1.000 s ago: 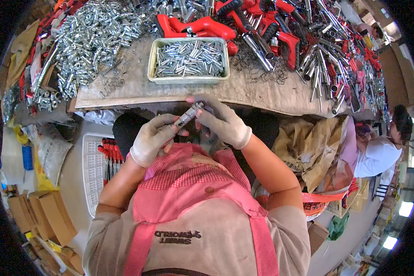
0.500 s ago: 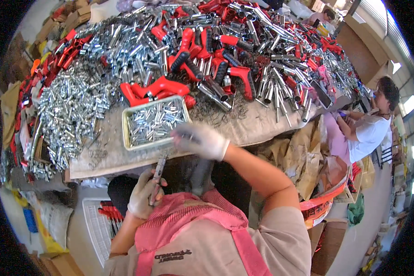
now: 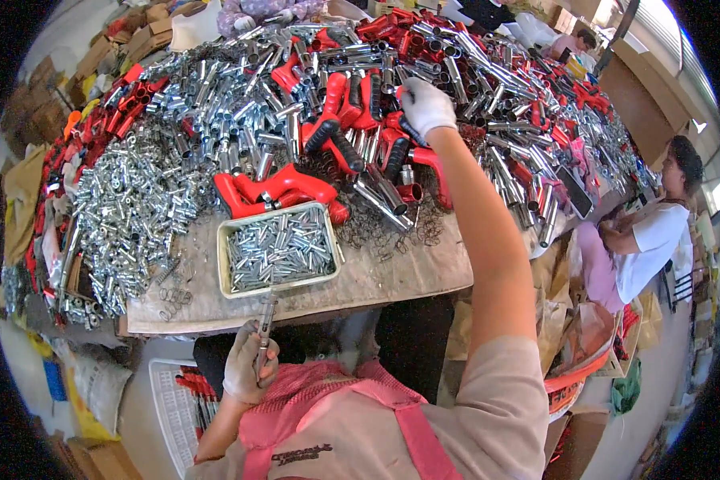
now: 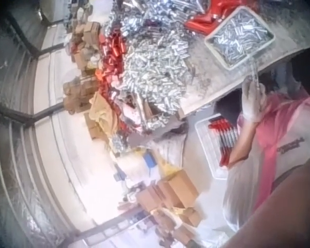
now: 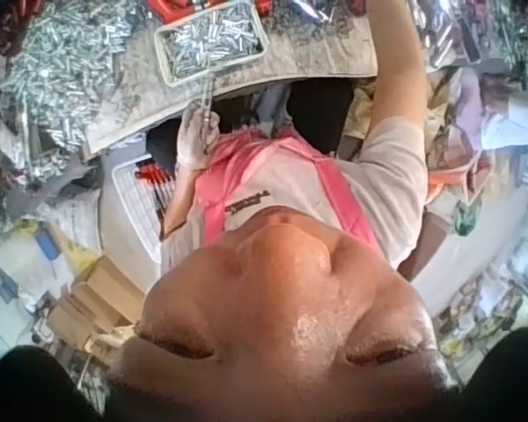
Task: Assemble staple guns by inserting metal components into red plastic handles.
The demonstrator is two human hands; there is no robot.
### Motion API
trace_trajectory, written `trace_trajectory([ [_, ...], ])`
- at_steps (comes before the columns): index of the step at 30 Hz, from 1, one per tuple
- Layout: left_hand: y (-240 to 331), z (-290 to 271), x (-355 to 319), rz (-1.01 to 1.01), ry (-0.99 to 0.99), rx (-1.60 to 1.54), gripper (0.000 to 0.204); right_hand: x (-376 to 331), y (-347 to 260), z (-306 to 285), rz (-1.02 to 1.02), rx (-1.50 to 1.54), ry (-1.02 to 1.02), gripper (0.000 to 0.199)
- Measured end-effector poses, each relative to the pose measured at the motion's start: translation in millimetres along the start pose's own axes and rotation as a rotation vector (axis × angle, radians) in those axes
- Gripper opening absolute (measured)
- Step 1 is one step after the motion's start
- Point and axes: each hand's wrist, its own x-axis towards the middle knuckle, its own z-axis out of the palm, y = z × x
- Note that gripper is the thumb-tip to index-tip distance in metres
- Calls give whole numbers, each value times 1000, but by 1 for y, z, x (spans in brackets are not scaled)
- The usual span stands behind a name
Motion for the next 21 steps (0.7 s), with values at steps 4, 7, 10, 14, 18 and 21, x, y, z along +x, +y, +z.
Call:
trace_trajectory([
  [4, 3, 10, 3, -33, -9, 71, 18, 32, 11, 45, -152, -273, 177, 29],
  [7, -4, 7, 2, 32, -16, 172, 25, 54, -13, 57, 32, -345, -125, 34],
  [10, 1, 16, 3, 105, -18, 235, 33, 78, -19, 64, 107, -335, -309, 44],
  [14, 2, 12, 0, 160, -82, 161, 44, 90, 0, 58, 243, -124, -244, 51],
  [18, 0, 7, -1, 104, -89, 20, 39, 79, 14, 26, 263, -58, 192, 29],
  [21, -2, 8, 3, 85, -60, -50, 32, 74, 37, 30, 140, -64, 81, 33],
])
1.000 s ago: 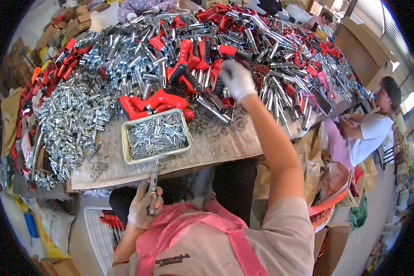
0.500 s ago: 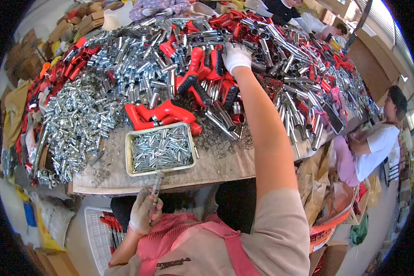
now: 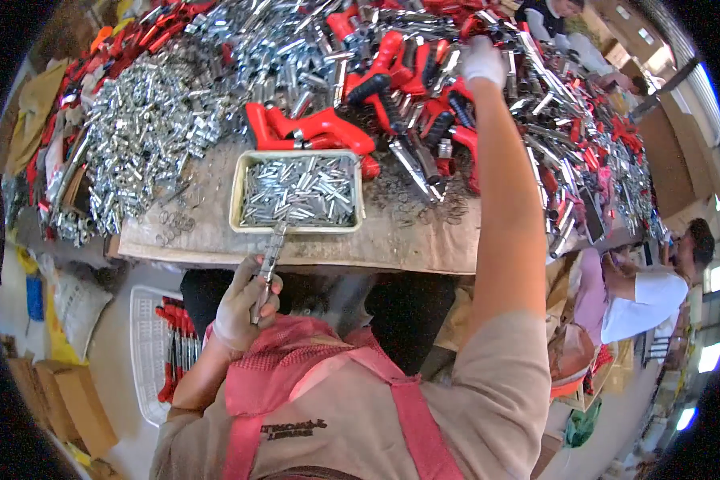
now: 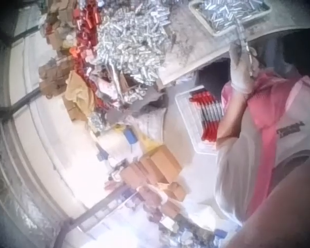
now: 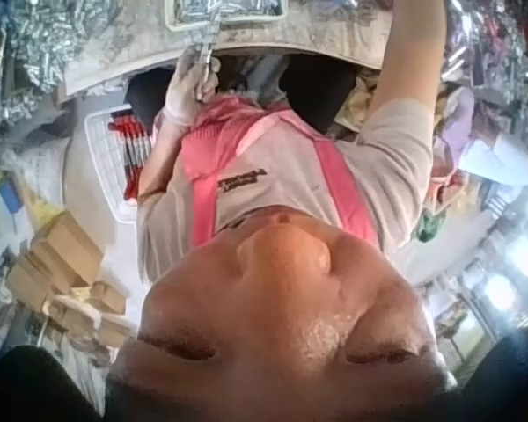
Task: Assemble staple guns by inserting metal components into red plastic handles.
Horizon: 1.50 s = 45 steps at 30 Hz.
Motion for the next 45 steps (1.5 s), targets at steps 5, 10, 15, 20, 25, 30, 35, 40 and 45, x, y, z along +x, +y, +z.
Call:
trace_trajectory([
  [5, -4, 5, -9, -20, -5, 0, 33, -53, -37, 2, -65, -198, -270, 45],
  [10, -8, 12, -20, 40, -61, 78, 38, -81, -75, 16, -79, -587, -231, 64],
  [15, -5, 15, -30, 73, -63, 117, 38, -66, -70, 5, 123, -346, -238, 75],
  [20, 3, 2, -24, 67, 14, 95, 26, -61, -23, -2, -25, 271, 101, 46],
  [25, 17, -6, -25, 6, -4, 54, 23, -159, -63, -91, -51, 1084, -569, 36],
  [30, 26, -2, -27, -142, -125, 105, 26, -248, -78, -142, -226, 925, -980, 34],
  [35, 31, 3, -31, -172, -244, 624, 27, -282, -100, -144, -625, 796, -1210, 35],
  [40, 14, -1, -38, -101, -317, 571, 41, -337, -128, -128, -751, 856, -1242, 35],
  [45, 15, -21, -44, -220, -258, 398, 34, -356, -136, -135, -402, 925, -1299, 26],
])
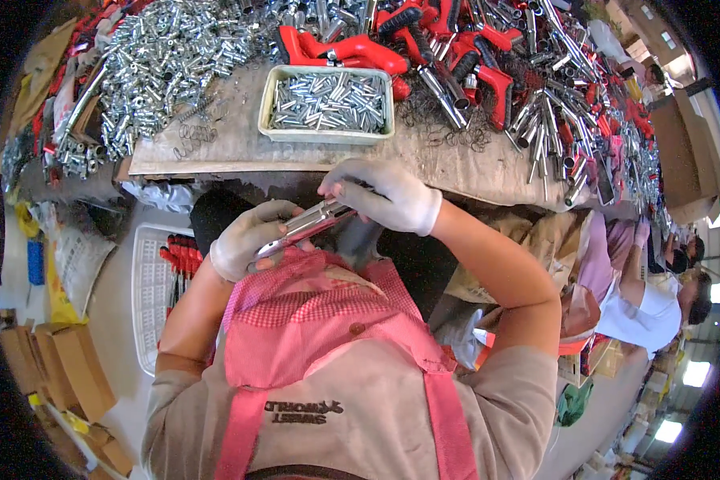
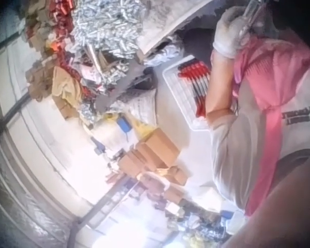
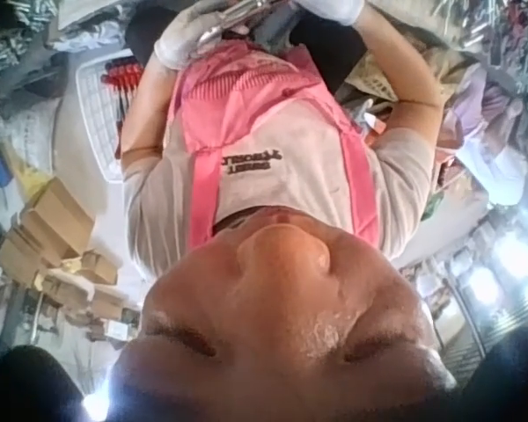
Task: Assemble staple guns by inserting metal components into red plastic handles.
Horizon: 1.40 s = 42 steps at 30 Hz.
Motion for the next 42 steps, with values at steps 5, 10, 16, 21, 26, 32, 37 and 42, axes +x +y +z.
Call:
trace_trajectory([
  [5, 1, 13, -1, 58, 7, -69, 37, 9, 3, 22, 120, 153, 94, 34],
  [10, 3, 15, 1, -31, 35, -55, 38, 10, 4, 30, 75, 71, 157, 34],
  [16, -6, 12, 4, -104, -75, -244, 38, 23, 15, 46, -281, -223, 226, 30],
  [21, -14, -5, 7, 98, 109, -220, 42, 56, 19, 2, -117, -305, 334, 21],
  [26, -19, -25, 6, 165, 116, -477, 32, 102, 61, -56, -355, -795, 289, 18],
  [32, -28, -26, 8, 172, 134, -640, 26, 108, 55, -52, -331, -862, 274, 16],
  [37, -21, -20, 10, 184, 151, -543, 25, 68, 4, -17, -288, -417, 319, 14],
  [42, -18, -6, 16, 166, 155, -521, 25, 56, 4, 25, -299, -384, 309, 12],
])
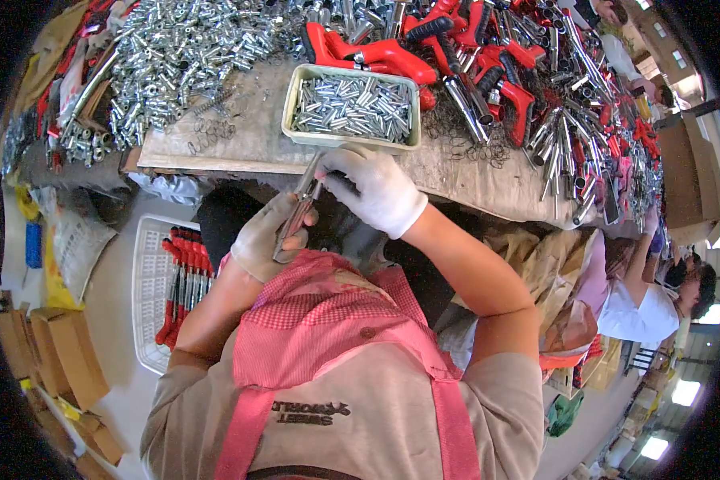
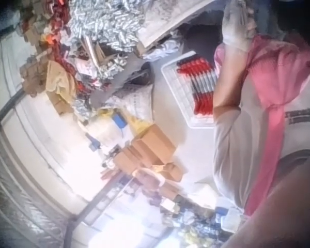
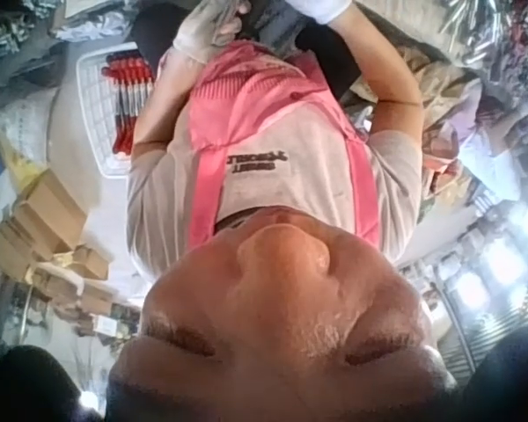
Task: Assemble staple guns by inserting metal components into red plastic handles.
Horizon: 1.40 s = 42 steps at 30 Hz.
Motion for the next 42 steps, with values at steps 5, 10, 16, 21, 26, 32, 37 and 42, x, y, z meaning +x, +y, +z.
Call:
trace_trajectory([
  [5, -11, 5, 10, -57, 8, -83, 25, -9, -1, 0, 76, 33, 196, 10],
  [10, -6, 11, 7, 7, 45, 12, 26, -13, -5, -6, 49, -37, 194, 9],
  [16, -9, 14, 7, 68, 97, 182, 31, -19, -3, -2, 97, -91, 152, 15],
  [21, -17, 16, 4, 199, 204, 473, 37, -30, -16, 13, -5, -352, 179, 15],
  [26, -18, 14, 4, 194, 94, 402, 37, -45, -14, 19, 150, -105, 395, 15],
  [32, -27, 17, 4, 233, 161, 513, 38, -55, -11, 35, 106, -82, 493, 17],
  [37, -28, 13, 5, 197, 49, 454, 39, -64, -9, 43, 515, 691, 467, 18],
  [42, -59, -15, 25, 520, -192, 1022, 61, -63, 3, 36, 641, 742, 318, 22],
])
